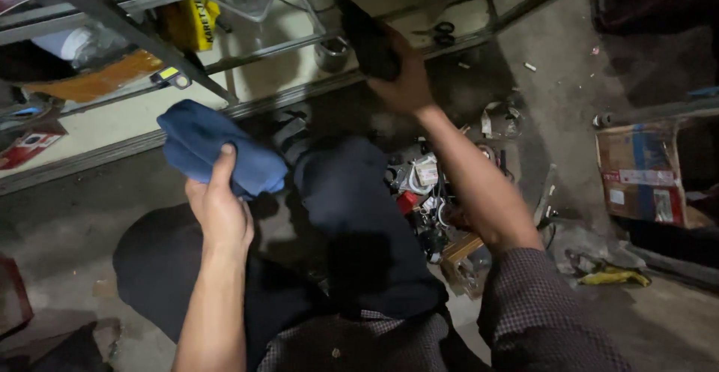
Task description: Cleaning a motorcycle cooling fan with a blue cloth and then searching for other components on storage shelves.
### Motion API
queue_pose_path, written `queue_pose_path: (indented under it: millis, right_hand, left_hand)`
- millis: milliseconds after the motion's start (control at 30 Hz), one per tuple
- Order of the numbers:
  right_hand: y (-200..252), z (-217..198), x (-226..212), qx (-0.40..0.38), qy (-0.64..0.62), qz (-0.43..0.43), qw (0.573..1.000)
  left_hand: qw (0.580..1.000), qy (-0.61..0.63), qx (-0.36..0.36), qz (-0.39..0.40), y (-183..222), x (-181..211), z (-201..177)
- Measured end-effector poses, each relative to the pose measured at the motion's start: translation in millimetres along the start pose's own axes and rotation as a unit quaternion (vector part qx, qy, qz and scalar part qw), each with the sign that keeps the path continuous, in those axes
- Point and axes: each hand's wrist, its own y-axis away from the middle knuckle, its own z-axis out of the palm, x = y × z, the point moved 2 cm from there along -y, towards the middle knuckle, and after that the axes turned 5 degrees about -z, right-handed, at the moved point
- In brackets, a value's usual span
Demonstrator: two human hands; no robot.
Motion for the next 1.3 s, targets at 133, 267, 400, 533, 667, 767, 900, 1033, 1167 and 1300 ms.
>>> queue_pose_path:
  millis: [133, 267, 400, 533, 667, 767, 900, 1033, 1167, 1300]
  right_hand:
    - [21, 26, 33, 0.089, -0.243, 0.112, 0.960]
    - [22, 30, 44, 0.179, -0.567, 0.223, 0.772]
    - [24, -7, 13, 0.231, -0.679, 0.263, 0.646]
    - [50, -34, -2, 0.221, -0.706, 0.284, 0.610]
    - [125, -47, 42, 0.244, -0.709, 0.302, 0.588]
    - [149, -58, 33, 0.269, -0.716, 0.275, 0.583]
    - [177, -78, -7, 0.330, -0.639, 0.328, 0.613]
    - [285, -94, 19, 0.372, -0.394, 0.387, 0.746]
    - [346, -116, -7, 0.313, -0.012, 0.414, 0.855]
    - [408, -115, -34, 0.143, 0.325, 0.450, 0.819]
  left_hand:
    - [0.993, -0.108, 0.031, 0.033, -36, -16, 10]
    - [0.987, -0.150, 0.014, 0.052, -41, -19, 23]
    - [0.985, -0.160, -0.012, 0.058, -37, -24, 32]
    - [0.984, -0.165, -0.019, 0.064, -36, -27, 28]
    - [0.984, -0.166, -0.027, 0.057, -31, -23, 28]
    - [0.984, -0.175, -0.016, 0.037, -26, -17, 29]
    - [0.982, -0.186, -0.005, 0.033, -23, -15, 22]
    - [0.988, -0.142, -0.028, 0.050, -18, -11, 17]
    - [0.990, -0.113, -0.067, 0.050, -10, -9, 14]
    - [0.988, -0.128, -0.062, 0.058, -12, -14, 8]
